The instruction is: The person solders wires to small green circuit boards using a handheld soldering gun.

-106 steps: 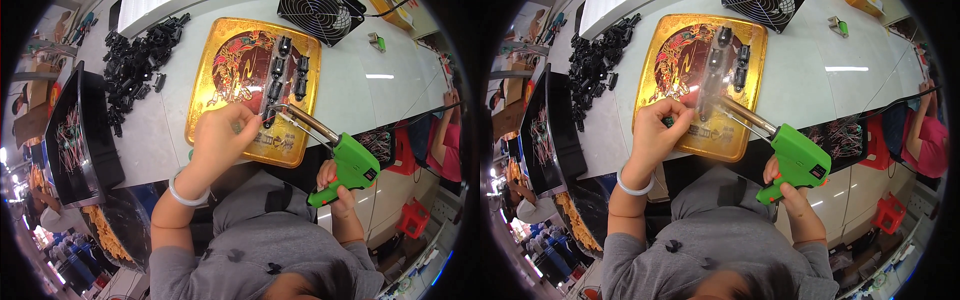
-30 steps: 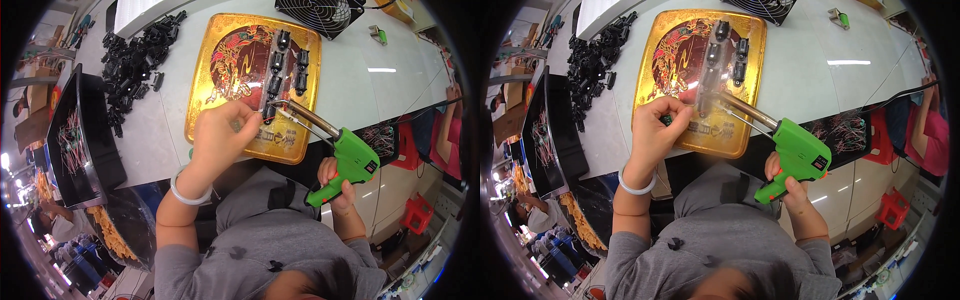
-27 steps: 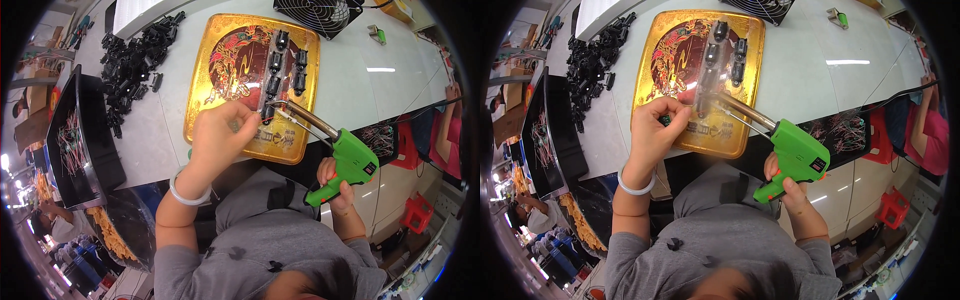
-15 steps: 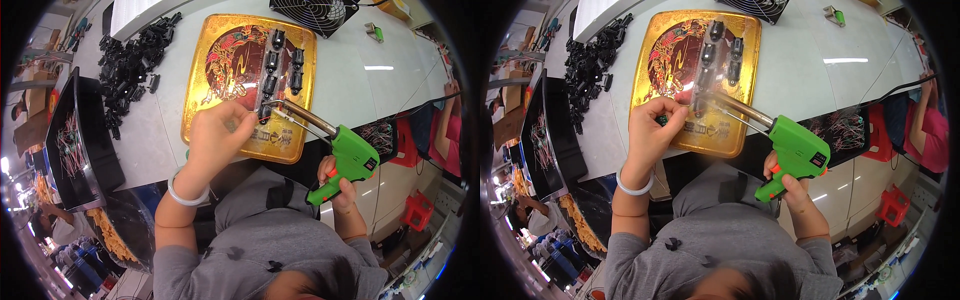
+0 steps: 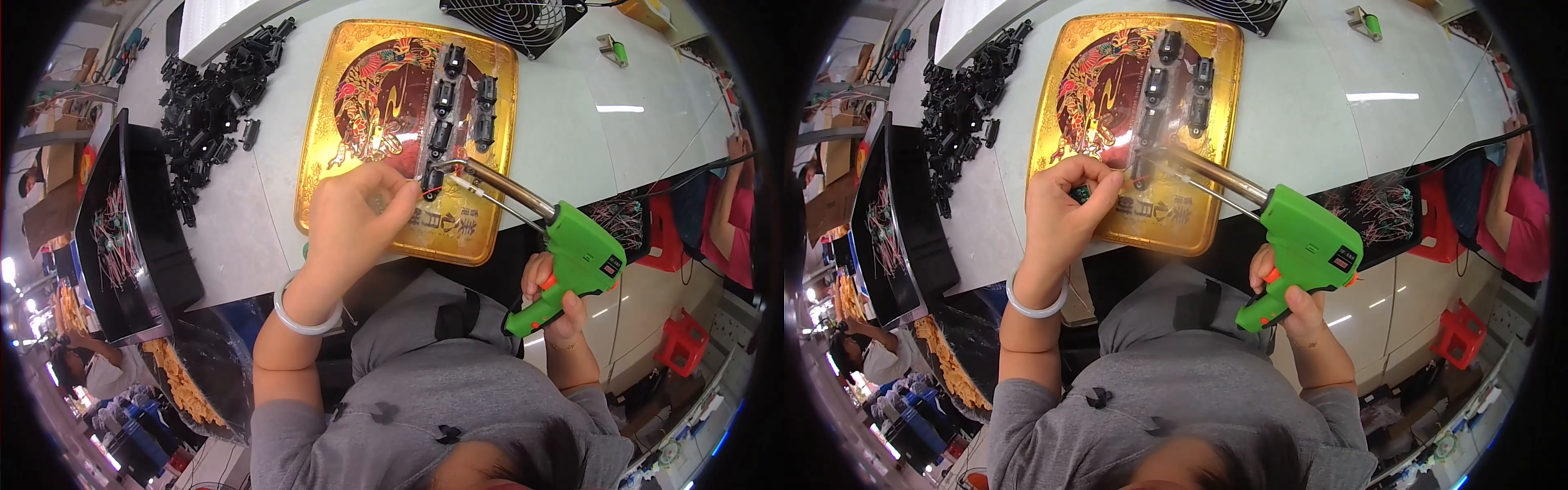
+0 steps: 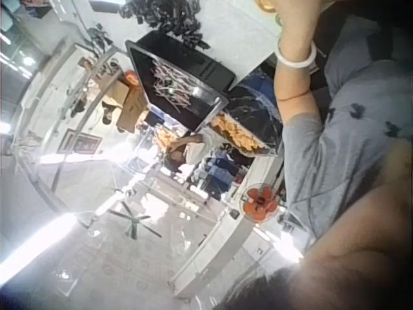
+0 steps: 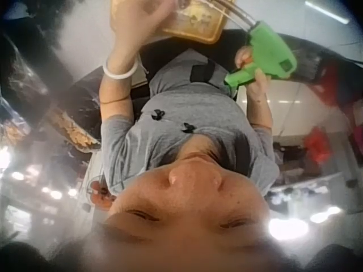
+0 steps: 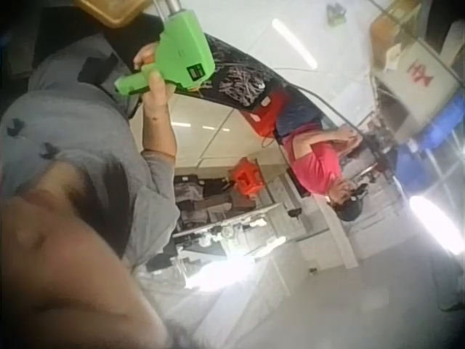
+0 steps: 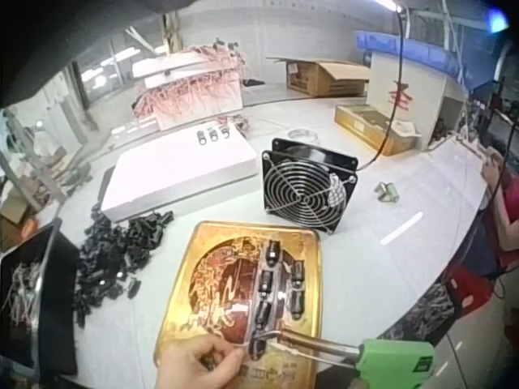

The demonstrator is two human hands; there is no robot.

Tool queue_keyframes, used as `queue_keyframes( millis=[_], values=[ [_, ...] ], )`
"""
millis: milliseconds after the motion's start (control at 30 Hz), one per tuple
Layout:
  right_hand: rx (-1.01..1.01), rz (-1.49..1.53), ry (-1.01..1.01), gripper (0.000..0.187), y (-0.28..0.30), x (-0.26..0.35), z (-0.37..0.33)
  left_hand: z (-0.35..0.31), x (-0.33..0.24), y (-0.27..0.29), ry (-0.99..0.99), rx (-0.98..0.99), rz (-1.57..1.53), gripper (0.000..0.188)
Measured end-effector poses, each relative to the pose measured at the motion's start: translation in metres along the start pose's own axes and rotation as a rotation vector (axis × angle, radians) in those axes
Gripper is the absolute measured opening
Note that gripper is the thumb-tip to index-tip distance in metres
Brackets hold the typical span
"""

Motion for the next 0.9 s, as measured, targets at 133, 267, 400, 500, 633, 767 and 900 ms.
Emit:
queue_keyframes(
  millis=[133, 267, 400, 500, 633, 767, 900],
  values=[
    [-0.066, 0.037, 0.033, 0.051, 0.004, 0.005, -0.003, 0.001, -0.001, 0.000, -0.025, -0.002, -0.005, 0.010],
    [-0.047, 0.045, 0.045, 0.058, 0.015, 0.004, -0.006, 0.000, 0.004, -0.001, -0.038, -0.022, -0.004, 0.013],
    [-0.008, 0.046, 0.039, 0.063, 0.016, 0.004, -0.007, 0.001, 0.003, -0.001, -0.064, -0.036, 0.003, 0.016],
    [-0.002, 0.051, 0.037, 0.064, 0.016, 0.003, -0.007, 0.001, 0.001, 0.000, -0.063, -0.036, 0.020, 0.016],
    [-0.013, 0.065, 0.042, 0.065, 0.017, 0.002, -0.007, 0.001, 0.000, 0.001, -0.065, -0.045, 0.020, 0.016],
    [-0.007, 0.083, 0.054, 0.065, 0.017, 0.002, -0.006, 0.001, 0.000, 0.001, -0.069, -0.043, 0.031, 0.016],
    [-0.008, 0.114, 0.056, 0.064, 0.016, 0.003, -0.004, 0.001, 0.001, 0.001, -0.067, -0.038, 0.032, 0.016]
  ],
)
Point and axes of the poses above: each hand's wrist, its own z-axis towards the middle knuckle, its own y-axis out of the back of the hand, x = y × z, the point moved 5 cm from there along z, towards the middle knuckle, and after that the axes turned 4 degrees about -y, right-handed, at the moved point
